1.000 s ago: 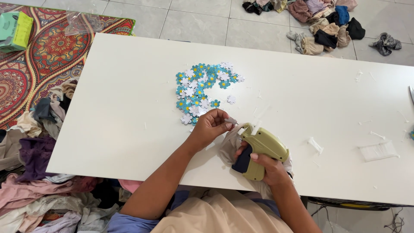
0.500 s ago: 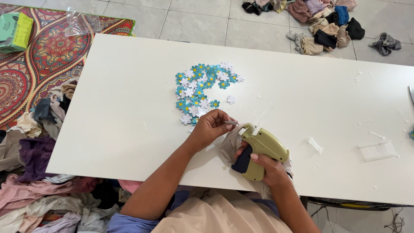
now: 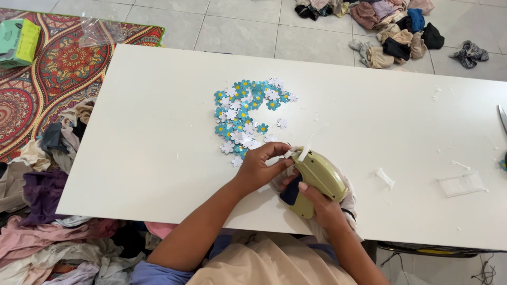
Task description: The person uses a hot glue gun to attach small, flower-shaped paper cutouts to the edges of various pieces of fabric, including beige, white, grey, and pink items. They repeatedly pick up a fabric piece, apply glue, place a flower, and then set the item aside before picking up the next piece.
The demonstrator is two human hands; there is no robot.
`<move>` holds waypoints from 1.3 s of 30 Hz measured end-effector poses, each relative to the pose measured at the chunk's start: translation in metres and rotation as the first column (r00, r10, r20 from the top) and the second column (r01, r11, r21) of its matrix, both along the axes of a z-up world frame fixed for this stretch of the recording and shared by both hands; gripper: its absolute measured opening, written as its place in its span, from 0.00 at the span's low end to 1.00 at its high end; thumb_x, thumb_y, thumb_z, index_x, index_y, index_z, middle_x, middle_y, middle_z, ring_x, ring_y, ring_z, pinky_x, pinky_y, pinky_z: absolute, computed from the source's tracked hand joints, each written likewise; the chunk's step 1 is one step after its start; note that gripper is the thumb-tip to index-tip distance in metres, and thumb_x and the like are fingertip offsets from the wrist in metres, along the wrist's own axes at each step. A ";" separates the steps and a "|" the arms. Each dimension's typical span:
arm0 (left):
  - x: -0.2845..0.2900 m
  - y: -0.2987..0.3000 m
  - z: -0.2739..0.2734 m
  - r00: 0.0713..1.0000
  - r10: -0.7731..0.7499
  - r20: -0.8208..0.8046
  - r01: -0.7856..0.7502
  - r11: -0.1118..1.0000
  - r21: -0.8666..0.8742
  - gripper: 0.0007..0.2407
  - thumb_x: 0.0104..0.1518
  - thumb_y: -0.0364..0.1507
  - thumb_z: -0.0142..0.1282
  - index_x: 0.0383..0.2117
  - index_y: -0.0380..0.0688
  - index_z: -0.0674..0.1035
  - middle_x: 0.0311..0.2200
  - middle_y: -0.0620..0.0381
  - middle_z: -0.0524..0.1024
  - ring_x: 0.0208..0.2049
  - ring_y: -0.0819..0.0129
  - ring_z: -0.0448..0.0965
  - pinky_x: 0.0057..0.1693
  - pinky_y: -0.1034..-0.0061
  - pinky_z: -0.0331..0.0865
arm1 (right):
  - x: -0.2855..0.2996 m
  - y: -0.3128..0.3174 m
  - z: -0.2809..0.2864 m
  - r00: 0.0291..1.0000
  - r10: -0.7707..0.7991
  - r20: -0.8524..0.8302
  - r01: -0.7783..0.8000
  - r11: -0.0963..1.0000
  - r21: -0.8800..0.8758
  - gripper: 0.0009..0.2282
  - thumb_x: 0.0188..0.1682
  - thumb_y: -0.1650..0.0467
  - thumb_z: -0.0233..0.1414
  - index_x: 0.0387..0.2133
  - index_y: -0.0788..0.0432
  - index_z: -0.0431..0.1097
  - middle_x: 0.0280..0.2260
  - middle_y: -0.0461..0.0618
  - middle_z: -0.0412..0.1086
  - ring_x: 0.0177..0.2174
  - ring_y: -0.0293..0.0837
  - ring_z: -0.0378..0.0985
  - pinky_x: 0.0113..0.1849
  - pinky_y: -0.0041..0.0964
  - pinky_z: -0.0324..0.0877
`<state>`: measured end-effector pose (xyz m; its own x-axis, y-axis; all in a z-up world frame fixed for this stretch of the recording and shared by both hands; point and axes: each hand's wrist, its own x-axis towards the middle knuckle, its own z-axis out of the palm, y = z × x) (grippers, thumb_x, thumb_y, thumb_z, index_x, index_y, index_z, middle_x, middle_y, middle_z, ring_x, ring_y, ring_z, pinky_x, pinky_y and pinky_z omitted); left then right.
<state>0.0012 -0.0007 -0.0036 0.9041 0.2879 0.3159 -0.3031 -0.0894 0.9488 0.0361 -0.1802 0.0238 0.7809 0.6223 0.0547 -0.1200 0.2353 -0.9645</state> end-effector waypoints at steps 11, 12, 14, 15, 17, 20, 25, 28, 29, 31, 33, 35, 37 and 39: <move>0.004 -0.011 -0.020 0.936 0.235 0.262 -0.300 0.922 0.245 0.07 0.53 0.20 0.60 0.36 0.42 0.83 0.28 0.50 0.83 0.33 0.57 0.84 0.42 0.70 0.77 | 0.012 -0.003 -0.022 0.968 0.114 0.224 -0.122 0.992 0.021 0.13 0.45 0.69 0.57 0.36 0.68 0.69 0.29 0.60 0.77 0.34 0.47 0.80 0.42 0.44 0.69; 0.004 -0.011 -0.020 0.936 0.236 0.262 -0.301 0.922 0.245 0.07 0.53 0.20 0.60 0.36 0.42 0.83 0.28 0.50 0.83 0.33 0.57 0.84 0.42 0.70 0.77 | 0.011 -0.001 -0.020 0.968 0.115 0.223 -0.123 0.992 0.021 0.13 0.45 0.69 0.57 0.36 0.68 0.69 0.29 0.60 0.77 0.34 0.47 0.80 0.42 0.44 0.69; 0.003 -0.013 -0.019 0.919 0.253 0.301 -0.327 0.916 0.230 0.07 0.53 0.21 0.60 0.36 0.43 0.84 0.27 0.52 0.83 0.31 0.58 0.84 0.41 0.70 0.77 | 0.010 0.002 -0.018 0.960 0.089 0.266 -0.102 0.994 0.034 0.11 0.43 0.70 0.58 0.32 0.68 0.71 0.27 0.57 0.77 0.32 0.45 0.79 0.41 0.41 0.69; 0.004 -0.015 -0.018 0.919 0.254 0.301 -0.328 0.916 0.230 0.07 0.53 0.21 0.60 0.36 0.43 0.84 0.27 0.52 0.83 0.31 0.58 0.84 0.41 0.70 0.77 | 0.008 -0.002 -0.027 0.960 0.090 0.266 -0.102 0.994 0.034 0.11 0.43 0.70 0.58 0.32 0.68 0.71 0.27 0.57 0.77 0.32 0.45 0.79 0.41 0.41 0.69; 0.006 -0.018 -0.015 0.902 0.270 0.337 -0.355 0.907 0.225 0.07 0.54 0.22 0.59 0.36 0.45 0.84 0.28 0.54 0.83 0.31 0.58 0.84 0.40 0.71 0.77 | 0.006 -0.010 -0.046 0.947 0.039 0.318 -0.033 0.999 -0.025 0.06 0.43 0.74 0.59 0.27 0.69 0.74 0.22 0.58 0.75 0.27 0.43 0.79 0.36 0.36 0.72; 0.009 -0.017 -0.025 0.895 0.273 0.353 -0.360 0.909 0.208 0.08 0.51 0.21 0.60 0.35 0.46 0.84 0.28 0.53 0.82 0.31 0.57 0.83 0.39 0.70 0.77 | 0.003 0.000 -0.011 0.966 0.021 0.259 -0.033 0.999 0.042 0.06 0.44 0.74 0.57 0.23 0.67 0.72 0.19 0.55 0.73 0.22 0.43 0.79 0.31 0.38 0.73; 0.011 -0.017 -0.025 0.899 0.293 0.326 -0.380 0.891 0.249 0.09 0.53 0.21 0.56 0.40 0.41 0.81 0.30 0.50 0.81 0.33 0.56 0.82 0.43 0.67 0.75 | 0.004 -0.008 -0.007 0.999 0.036 -0.036 -0.037 0.999 -0.010 0.10 0.42 0.73 0.59 0.30 0.72 0.72 0.23 0.63 0.75 0.26 0.50 0.79 0.34 0.46 0.75; 0.019 -0.006 -0.032 0.886 0.333 0.321 -0.437 0.832 0.341 0.10 0.54 0.20 0.53 0.41 0.37 0.79 0.31 0.47 0.80 0.34 0.54 0.81 0.45 0.65 0.75 | 0.008 -0.021 0.000 0.970 0.095 -0.223 -0.095 0.995 0.010 0.14 0.39 0.74 0.57 0.37 0.73 0.70 0.28 0.69 0.76 0.31 0.57 0.82 0.35 0.52 0.76; 0.023 -0.002 -0.040 0.866 0.366 0.341 -0.493 0.738 0.460 0.08 0.56 0.20 0.52 0.40 0.39 0.80 0.31 0.49 0.80 0.34 0.55 0.81 0.45 0.67 0.75 | 0.007 -0.027 0.005 0.950 0.060 -0.306 -0.067 0.998 -0.015 0.15 0.38 0.74 0.57 0.37 0.72 0.71 0.28 0.68 0.76 0.30 0.58 0.83 0.32 0.53 0.78; 0.017 0.009 -0.034 0.876 0.406 0.260 -0.482 0.745 0.461 0.08 0.57 0.21 0.52 0.40 0.38 0.79 0.34 0.50 0.79 0.38 0.56 0.79 0.48 0.67 0.72 | 0.029 -0.060 -0.001 0.909 0.201 -0.366 -0.200 0.979 0.042 0.17 0.40 0.71 0.58 0.41 0.70 0.69 0.32 0.66 0.75 0.32 0.59 0.81 0.34 0.54 0.77; 0.012 0.017 -0.026 0.881 0.440 0.175 -0.468 0.754 0.460 0.08 0.58 0.22 0.51 0.41 0.38 0.78 0.38 0.50 0.78 0.42 0.57 0.76 0.51 0.66 0.70 | 0.042 -0.077 0.014 0.844 0.334 -0.420 -0.321 0.941 0.105 0.19 0.42 0.68 0.58 0.44 0.68 0.67 0.35 0.65 0.74 0.34 0.61 0.80 0.37 0.56 0.75; 0.009 0.018 -0.014 0.864 0.472 0.173 -0.502 0.783 0.368 0.07 0.57 0.24 0.49 0.38 0.41 0.77 0.35 0.54 0.77 0.36 0.63 0.75 0.44 0.72 0.70 | 0.044 -0.081 0.049 0.978 0.203 -0.043 -0.198 0.975 0.097 0.25 0.39 0.68 0.58 0.50 0.68 0.63 0.34 0.60 0.74 0.33 0.53 0.78 0.33 0.47 0.74; 0.008 0.011 -0.007 0.906 0.407 0.116 -0.422 0.852 0.309 0.06 0.55 0.24 0.49 0.36 0.41 0.76 0.35 0.54 0.77 0.36 0.64 0.76 0.42 0.73 0.72 | 0.077 -0.102 0.024 0.996 0.077 0.034 -0.071 0.988 -0.140 0.22 0.39 0.69 0.56 0.48 0.64 0.64 0.36 0.55 0.71 0.37 0.48 0.74 0.37 0.44 0.71; 0.006 0.007 -0.002 0.939 0.336 0.069 -0.343 0.907 0.244 0.05 0.53 0.24 0.48 0.34 0.42 0.75 0.35 0.54 0.76 0.36 0.66 0.76 0.39 0.75 0.73 | 0.091 -0.101 0.028 0.991 -0.024 0.135 0.071 0.931 -0.358 0.20 0.39 0.70 0.55 0.47 0.60 0.65 0.38 0.50 0.69 0.41 0.44 0.70 0.40 0.40 0.68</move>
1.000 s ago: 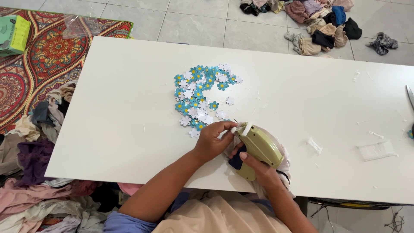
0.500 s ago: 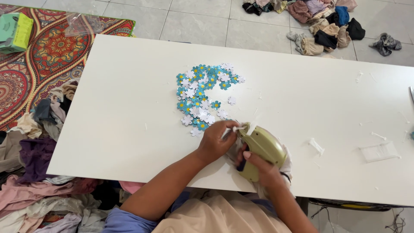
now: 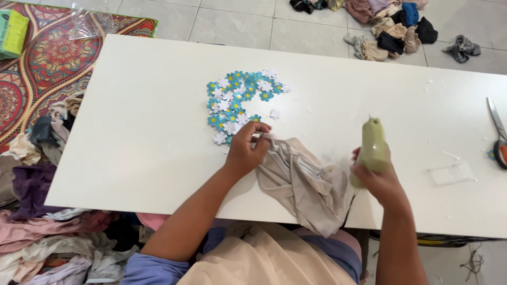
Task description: The person uses a hot glue gun to attach small, flower-shaped paper cutouts to the edges of various pieces of fabric, including beige, white, grey, and pink items. They repeatedly pick up a fabric piece, apply glue, place a flower, and then set the item aside before picking up the next piece.
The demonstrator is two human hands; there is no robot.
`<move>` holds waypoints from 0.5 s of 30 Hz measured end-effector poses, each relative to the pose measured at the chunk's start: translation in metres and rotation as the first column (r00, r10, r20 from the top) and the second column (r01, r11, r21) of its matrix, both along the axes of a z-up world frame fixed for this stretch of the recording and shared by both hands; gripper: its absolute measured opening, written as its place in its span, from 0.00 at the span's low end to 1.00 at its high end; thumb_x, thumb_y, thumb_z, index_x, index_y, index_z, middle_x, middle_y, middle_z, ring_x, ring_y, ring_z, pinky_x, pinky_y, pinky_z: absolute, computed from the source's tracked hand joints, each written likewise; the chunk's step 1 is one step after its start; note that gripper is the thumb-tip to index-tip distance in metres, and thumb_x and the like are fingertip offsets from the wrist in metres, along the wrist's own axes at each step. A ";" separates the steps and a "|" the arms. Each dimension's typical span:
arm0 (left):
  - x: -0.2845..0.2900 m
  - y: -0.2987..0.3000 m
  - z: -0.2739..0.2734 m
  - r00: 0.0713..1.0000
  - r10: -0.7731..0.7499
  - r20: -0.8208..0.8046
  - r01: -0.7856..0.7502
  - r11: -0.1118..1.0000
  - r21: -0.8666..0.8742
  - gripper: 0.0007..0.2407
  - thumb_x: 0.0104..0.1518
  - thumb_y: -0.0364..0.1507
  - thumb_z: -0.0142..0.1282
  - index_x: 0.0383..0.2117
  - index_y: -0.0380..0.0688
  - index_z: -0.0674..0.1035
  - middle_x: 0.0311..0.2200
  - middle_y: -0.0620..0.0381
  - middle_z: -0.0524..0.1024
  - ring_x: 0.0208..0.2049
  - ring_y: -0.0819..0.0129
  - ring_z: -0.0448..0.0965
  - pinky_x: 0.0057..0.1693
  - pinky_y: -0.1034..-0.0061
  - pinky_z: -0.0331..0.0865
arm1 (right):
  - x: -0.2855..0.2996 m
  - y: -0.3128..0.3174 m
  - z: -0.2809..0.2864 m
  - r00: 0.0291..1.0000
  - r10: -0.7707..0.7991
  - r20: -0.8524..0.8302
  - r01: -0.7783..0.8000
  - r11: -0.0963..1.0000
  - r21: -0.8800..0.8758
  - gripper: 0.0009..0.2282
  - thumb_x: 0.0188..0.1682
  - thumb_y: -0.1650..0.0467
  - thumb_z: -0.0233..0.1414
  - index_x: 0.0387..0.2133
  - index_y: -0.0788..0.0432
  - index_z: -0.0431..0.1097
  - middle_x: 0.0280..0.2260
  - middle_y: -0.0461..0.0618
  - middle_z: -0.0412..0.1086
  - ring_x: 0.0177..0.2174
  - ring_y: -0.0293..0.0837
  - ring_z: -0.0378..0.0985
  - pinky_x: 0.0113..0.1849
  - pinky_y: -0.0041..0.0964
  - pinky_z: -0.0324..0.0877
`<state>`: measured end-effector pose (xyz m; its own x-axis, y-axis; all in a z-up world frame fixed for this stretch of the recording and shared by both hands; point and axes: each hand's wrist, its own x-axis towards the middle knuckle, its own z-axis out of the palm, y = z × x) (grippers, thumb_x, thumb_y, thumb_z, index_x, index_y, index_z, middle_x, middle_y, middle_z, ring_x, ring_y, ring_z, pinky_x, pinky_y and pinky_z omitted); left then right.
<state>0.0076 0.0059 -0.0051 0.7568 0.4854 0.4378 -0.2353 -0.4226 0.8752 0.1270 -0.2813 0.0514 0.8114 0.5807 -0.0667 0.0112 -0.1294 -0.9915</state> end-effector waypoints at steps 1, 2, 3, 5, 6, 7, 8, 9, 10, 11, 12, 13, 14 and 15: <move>-0.002 -0.001 0.002 0.990 -0.138 0.001 0.138 0.990 -0.036 0.05 0.54 0.22 0.48 0.35 0.42 0.74 0.36 0.53 0.78 0.33 0.68 0.77 0.37 0.78 0.72 | -0.002 0.014 0.015 0.992 -0.103 0.076 0.121 0.943 -0.309 0.25 0.41 0.69 0.53 0.53 0.60 0.58 0.43 0.53 0.65 0.41 0.48 0.69 0.37 0.45 0.69; -0.005 -0.001 0.004 0.962 -0.273 0.007 0.273 0.960 -0.071 0.06 0.54 0.21 0.49 0.36 0.43 0.72 0.37 0.52 0.79 0.30 0.70 0.77 0.34 0.80 0.71 | -0.005 0.028 0.031 0.968 -0.174 0.178 0.246 0.779 -0.577 0.30 0.42 0.68 0.52 0.59 0.60 0.50 0.47 0.57 0.61 0.41 0.52 0.68 0.33 0.50 0.70; -0.006 -0.002 0.005 0.964 -0.264 0.010 0.264 0.962 -0.070 0.06 0.54 0.21 0.49 0.36 0.43 0.72 0.37 0.52 0.79 0.30 0.70 0.77 0.34 0.80 0.71 | 0.006 0.021 0.014 0.969 -0.166 0.181 0.241 0.781 -0.576 0.30 0.42 0.68 0.52 0.59 0.60 0.50 0.47 0.57 0.61 0.41 0.52 0.68 0.33 0.50 0.70; -0.010 -0.004 0.006 0.934 -0.357 0.017 0.356 0.932 0.066 0.06 0.56 0.22 0.48 0.38 0.46 0.71 0.20 0.61 0.68 0.16 0.76 0.63 0.25 0.80 0.58 | 0.028 0.010 -0.019 0.855 0.070 0.514 0.377 0.597 -0.708 0.31 0.44 0.57 0.51 0.59 0.59 0.56 0.46 0.61 0.68 0.47 0.62 0.64 0.47 0.56 0.57; -0.011 -0.009 0.012 0.939 -0.344 0.018 0.342 0.937 0.065 0.06 0.56 0.22 0.48 0.38 0.46 0.71 0.20 0.61 0.68 0.16 0.76 0.63 0.25 0.80 0.58 | 0.029 0.007 -0.024 0.854 0.083 0.514 0.369 0.601 -0.709 0.31 0.44 0.57 0.51 0.59 0.59 0.56 0.46 0.61 0.68 0.47 0.62 0.64 0.47 0.56 0.57; -0.012 -0.012 0.017 0.934 -0.354 0.042 0.346 0.929 0.132 0.06 0.59 0.25 0.47 0.41 0.46 0.70 0.23 0.59 0.71 0.17 0.73 0.67 0.24 0.80 0.61 | 0.032 0.007 -0.028 0.815 0.145 0.561 0.413 0.533 -0.738 0.32 0.44 0.53 0.50 0.58 0.59 0.58 0.48 0.62 0.68 0.48 0.63 0.65 0.45 0.57 0.59; -0.014 -0.015 0.023 0.929 -0.364 0.063 0.346 0.917 0.199 0.05 0.63 0.27 0.47 0.43 0.47 0.68 0.26 0.56 0.73 0.18 0.70 0.72 0.23 0.80 0.64 | 0.035 0.008 -0.032 0.771 0.211 0.601 0.462 0.465 -0.755 0.33 0.45 0.49 0.49 0.58 0.60 0.60 0.49 0.64 0.68 0.48 0.65 0.67 0.44 0.58 0.61; -0.020 -0.020 0.040 0.938 -0.341 0.066 0.323 0.925 0.200 0.05 0.63 0.27 0.47 0.43 0.47 0.68 0.26 0.56 0.73 0.18 0.70 0.72 0.23 0.80 0.64 | 0.033 0.008 -0.029 0.764 0.230 0.604 0.452 0.477 -0.754 0.33 0.45 0.49 0.49 0.58 0.60 0.60 0.49 0.64 0.68 0.48 0.65 0.67 0.44 0.58 0.61; -0.028 -0.024 0.056 0.948 -0.312 0.060 0.309 0.950 0.046 0.05 0.63 0.30 0.47 0.42 0.49 0.69 0.27 0.61 0.72 0.21 0.75 0.69 0.28 0.80 0.63 | 0.032 0.007 -0.026 0.779 0.233 0.583 0.440 0.459 -0.771 0.33 0.46 0.50 0.48 0.58 0.60 0.59 0.52 0.63 0.67 0.49 0.65 0.66 0.45 0.58 0.60; -0.036 -0.029 0.071 0.959 -0.279 0.051 0.283 0.953 -0.111 0.05 0.63 0.33 0.47 0.41 0.51 0.69 0.29 0.66 0.71 0.24 0.79 0.66 0.34 0.81 0.61 | 0.029 0.008 -0.024 0.794 0.240 0.559 0.424 0.442 -0.791 0.33 0.46 0.50 0.48 0.59 0.60 0.58 0.54 0.63 0.65 0.50 0.65 0.65 0.47 0.58 0.60; -0.039 -0.027 0.075 0.967 -0.251 0.052 0.255 0.960 -0.113 0.05 0.63 0.33 0.47 0.41 0.51 0.69 0.29 0.66 0.71 0.24 0.79 0.66 0.34 0.81 0.61 | 0.025 0.005 -0.024 0.786 0.264 0.559 0.411 0.453 -0.792 0.33 0.46 0.50 0.48 0.59 0.60 0.58 0.54 0.63 0.65 0.50 0.65 0.65 0.47 0.58 0.60; -0.043 -0.022 0.079 0.932 -0.269 0.245 0.329 0.911 -0.251 0.04 0.64 0.28 0.46 0.43 0.50 0.68 0.35 0.62 0.72 0.32 0.76 0.68 0.40 0.80 0.64 | 0.022 0.006 -0.023 0.743 0.300 0.599 0.480 0.385 -0.788 0.33 0.47 0.50 0.46 0.59 0.60 0.58 0.55 0.62 0.64 0.52 0.63 0.63 0.48 0.57 0.58; -0.048 -0.017 0.084 0.865 -0.250 0.435 0.421 0.834 -0.356 0.06 0.65 0.24 0.45 0.44 0.50 0.68 0.41 0.57 0.72 0.40 0.74 0.70 0.47 0.79 0.66 | 0.020 0.008 -0.022 0.694 0.336 0.636 0.551 0.320 -0.771 0.32 0.48 0.50 0.44 0.60 0.60 0.59 0.56 0.60 0.62 0.55 0.60 0.61 0.50 0.56 0.55; -0.055 -0.004 0.088 0.876 -0.211 0.434 0.382 0.853 -0.356 0.06 0.65 0.24 0.45 0.44 0.50 0.68 0.41 0.57 0.72 0.40 0.74 0.70 0.47 0.79 0.66 | 0.020 0.002 -0.033 0.679 0.367 0.635 0.535 0.345 -0.771 0.32 0.48 0.50 0.44 0.60 0.60 0.59 0.56 0.60 0.62 0.55 0.60 0.61 0.50 0.56 0.55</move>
